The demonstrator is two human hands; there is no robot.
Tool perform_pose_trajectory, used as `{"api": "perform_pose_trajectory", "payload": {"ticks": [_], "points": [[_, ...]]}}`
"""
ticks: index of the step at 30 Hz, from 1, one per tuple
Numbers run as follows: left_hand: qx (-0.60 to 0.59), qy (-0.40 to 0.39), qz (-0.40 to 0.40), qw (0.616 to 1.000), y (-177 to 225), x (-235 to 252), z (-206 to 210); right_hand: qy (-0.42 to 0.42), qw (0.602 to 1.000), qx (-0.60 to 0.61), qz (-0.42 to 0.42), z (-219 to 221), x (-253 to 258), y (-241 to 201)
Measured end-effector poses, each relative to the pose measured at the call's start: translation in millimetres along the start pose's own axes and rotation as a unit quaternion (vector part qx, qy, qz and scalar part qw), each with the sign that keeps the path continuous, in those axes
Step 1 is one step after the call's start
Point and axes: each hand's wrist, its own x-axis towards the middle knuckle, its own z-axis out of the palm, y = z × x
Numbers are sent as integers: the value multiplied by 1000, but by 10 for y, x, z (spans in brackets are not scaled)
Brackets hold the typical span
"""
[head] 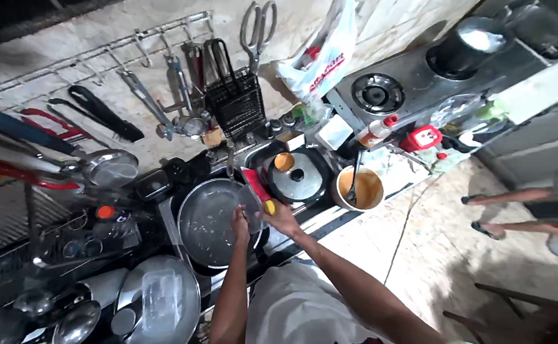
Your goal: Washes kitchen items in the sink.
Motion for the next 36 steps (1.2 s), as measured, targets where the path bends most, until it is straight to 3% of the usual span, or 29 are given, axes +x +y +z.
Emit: {"api": "perform_pose_trajectory", "payload": {"ticks": [4, 9, 15, 17, 19, 22, 24, 26, 29, 32, 34, 36], "points": [[14, 7, -2, 1000, -5, -19, 68, 4, 999, 7, -32, -39, -16, -104], [-72, 20, -101, 992, -24, 149, -9, 128, 970, 193, -73, -544, -66, 64], [-107, 35, -155, 981, 205, 438, 60, 179, 920, 348, 21, -1285, 326, 678], [-49, 37, -135, 989, 184, 570, 68, 173, 931, 316, 51, -1416, 507, 895], [86, 36, -91, 991, 201, 643, 50, 184, 963, 170, 98, -1534, 628, 951], [368, 16, 2, 930, 281, 679, -15, 276, 950, -64, 133, -1551, 655, 819], [449, 36, 68, 890, 263, 714, 6, 321, 936, -99, 107, -1500, 625, 692], [457, 49, 94, 883, 311, 729, 84, 300, 949, -74, 62, -1434, 603, 553], [394, 42, 19, 918, 402, 738, 231, 225, 972, -61, 7, -1232, 667, 496], [111, 79, -127, 983, 432, 776, 376, 194, 974, -109, -34, -999, 827, 447], [-60, 99, -164, 980, 430, 794, 410, 193, 969, -139, -66, -881, 912, 420], [-111, 117, -169, 972, 491, 813, 427, 178, 969, -150, -85, -786, 960, 338]]}}
